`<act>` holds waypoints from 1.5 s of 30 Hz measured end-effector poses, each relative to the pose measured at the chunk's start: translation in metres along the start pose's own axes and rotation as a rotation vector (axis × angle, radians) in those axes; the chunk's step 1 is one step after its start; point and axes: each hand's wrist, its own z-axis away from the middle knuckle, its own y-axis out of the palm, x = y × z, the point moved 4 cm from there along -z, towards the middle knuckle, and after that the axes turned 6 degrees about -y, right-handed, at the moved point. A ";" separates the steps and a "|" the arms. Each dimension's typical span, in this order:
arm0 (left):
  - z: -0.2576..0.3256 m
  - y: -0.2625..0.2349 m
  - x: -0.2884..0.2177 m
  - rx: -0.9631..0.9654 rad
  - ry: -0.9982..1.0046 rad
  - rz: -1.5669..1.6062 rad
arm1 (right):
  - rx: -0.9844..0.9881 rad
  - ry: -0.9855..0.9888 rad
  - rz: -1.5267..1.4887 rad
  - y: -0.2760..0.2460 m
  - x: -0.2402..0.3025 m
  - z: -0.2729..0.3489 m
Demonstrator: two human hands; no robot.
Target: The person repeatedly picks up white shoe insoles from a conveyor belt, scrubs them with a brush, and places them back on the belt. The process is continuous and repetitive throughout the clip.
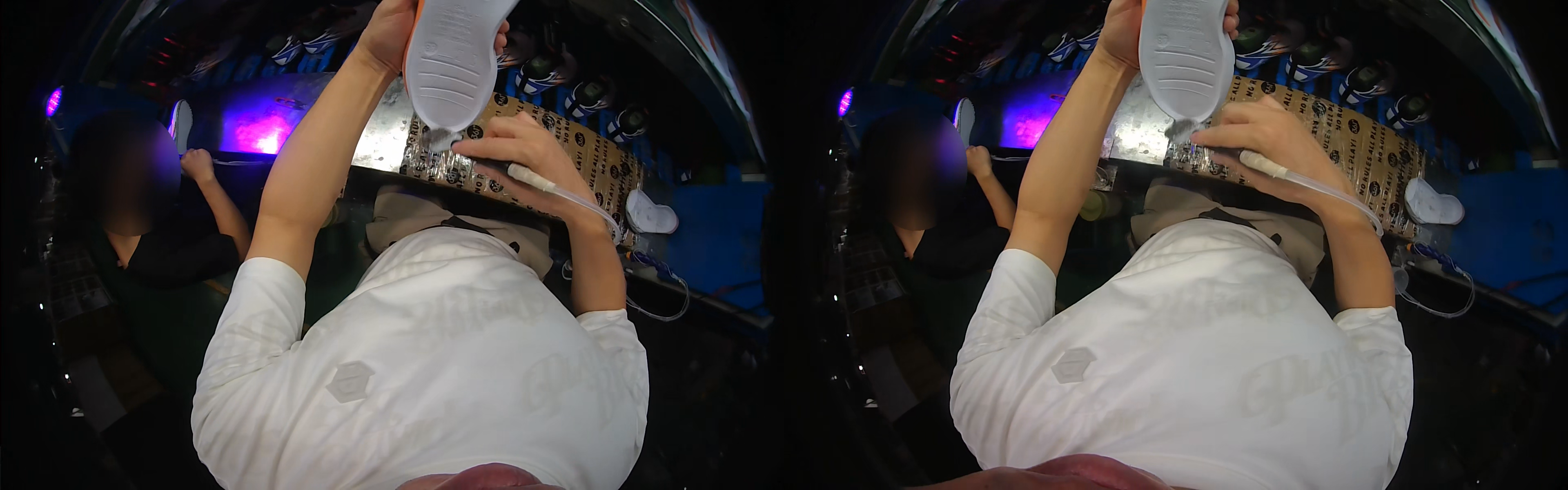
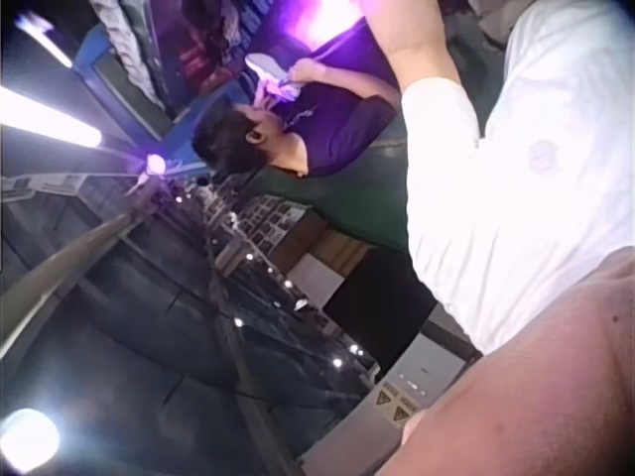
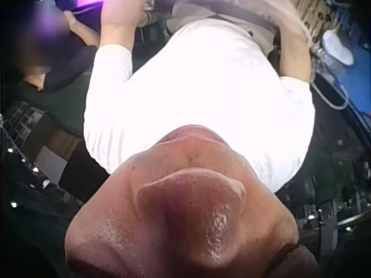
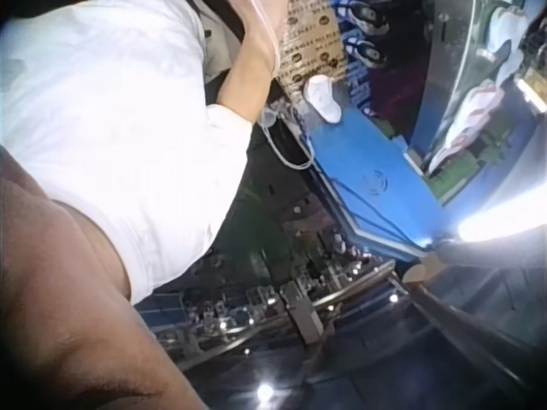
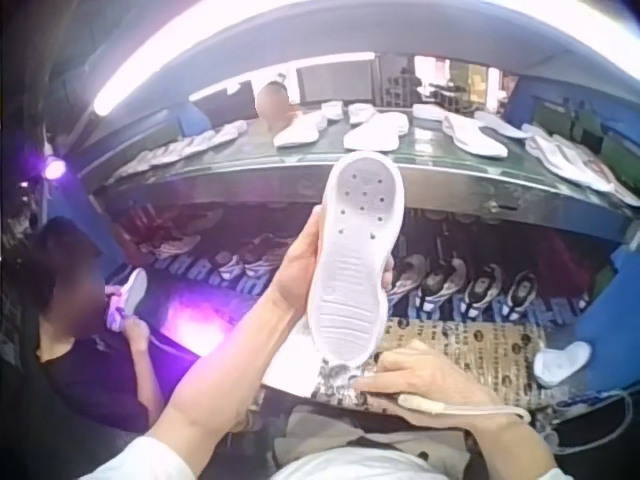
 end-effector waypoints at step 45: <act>0.045 -0.037 0.028 -0.639 -0.694 -0.611 | 0.094 0.134 0.010 -0.030 -0.020 0.013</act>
